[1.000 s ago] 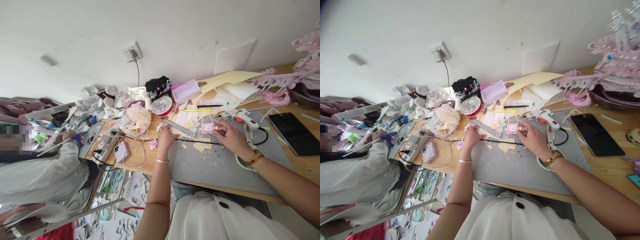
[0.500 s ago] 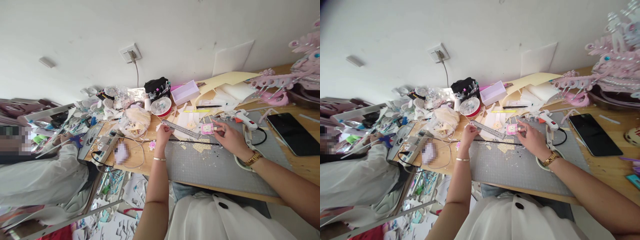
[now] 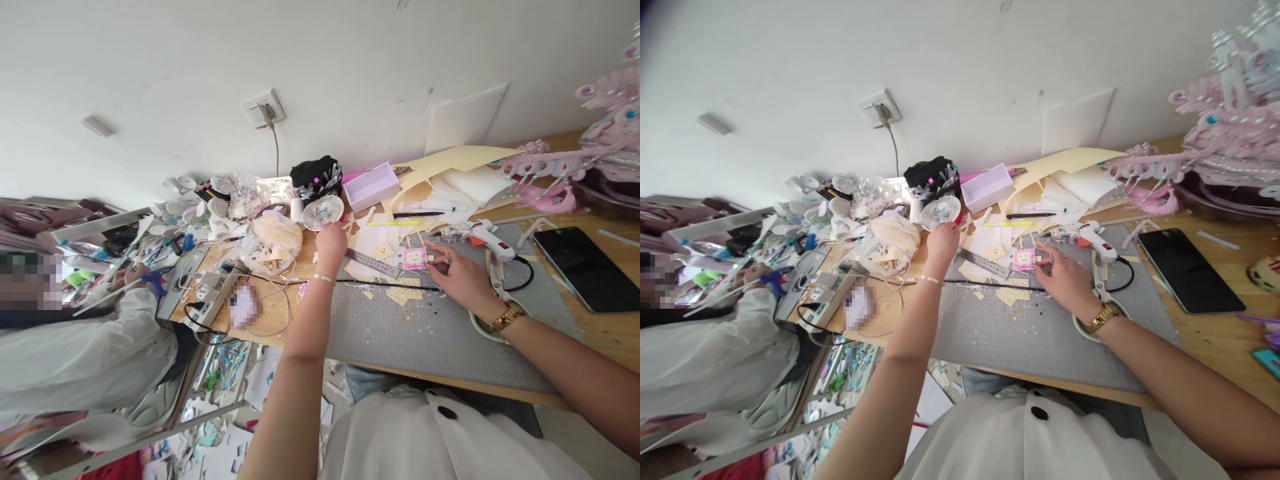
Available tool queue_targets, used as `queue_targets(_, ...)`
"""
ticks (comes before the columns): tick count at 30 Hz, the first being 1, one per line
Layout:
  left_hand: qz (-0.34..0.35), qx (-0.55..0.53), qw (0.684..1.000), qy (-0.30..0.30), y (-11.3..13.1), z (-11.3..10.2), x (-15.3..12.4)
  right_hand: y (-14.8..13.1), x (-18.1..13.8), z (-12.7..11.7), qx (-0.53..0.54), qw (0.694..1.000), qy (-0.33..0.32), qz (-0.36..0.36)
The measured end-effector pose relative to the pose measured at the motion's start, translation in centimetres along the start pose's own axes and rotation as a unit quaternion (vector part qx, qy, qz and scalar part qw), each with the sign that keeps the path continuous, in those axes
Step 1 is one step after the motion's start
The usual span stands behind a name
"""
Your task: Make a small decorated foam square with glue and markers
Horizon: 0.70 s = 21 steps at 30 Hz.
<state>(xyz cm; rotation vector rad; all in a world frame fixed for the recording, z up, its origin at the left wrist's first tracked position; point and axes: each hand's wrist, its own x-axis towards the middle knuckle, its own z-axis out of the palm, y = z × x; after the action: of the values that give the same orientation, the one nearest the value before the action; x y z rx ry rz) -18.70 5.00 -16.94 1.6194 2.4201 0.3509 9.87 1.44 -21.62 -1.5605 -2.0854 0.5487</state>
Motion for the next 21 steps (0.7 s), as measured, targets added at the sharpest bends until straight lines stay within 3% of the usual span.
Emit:
queue_targets(4, 0.020, 0.055, 0.997, -0.044, 1.1, 1.3, 3.4, -0.1, -0.1, 0.1, 0.001, 1.000, 0.015, -0.009)
queue_targets(9, 0.053, 0.074, 0.994, -0.053, 1.2, 2.3, 4.6, 0.1, 0.0, 0.3, 0.004, 1.000, 0.022, -0.017)
queue_targets(14, 0.050, 0.050, 0.997, 0.008, 1.4, 1.3, 3.7, -0.1, 0.0, 0.2, 0.004, 1.000, 0.014, -0.005)
queue_targets(21, 0.030, -0.058, 0.989, 0.130, 1.2, -2.2, 1.3, -0.3, -0.1, 0.3, 0.005, 1.000, 0.014, -0.006)
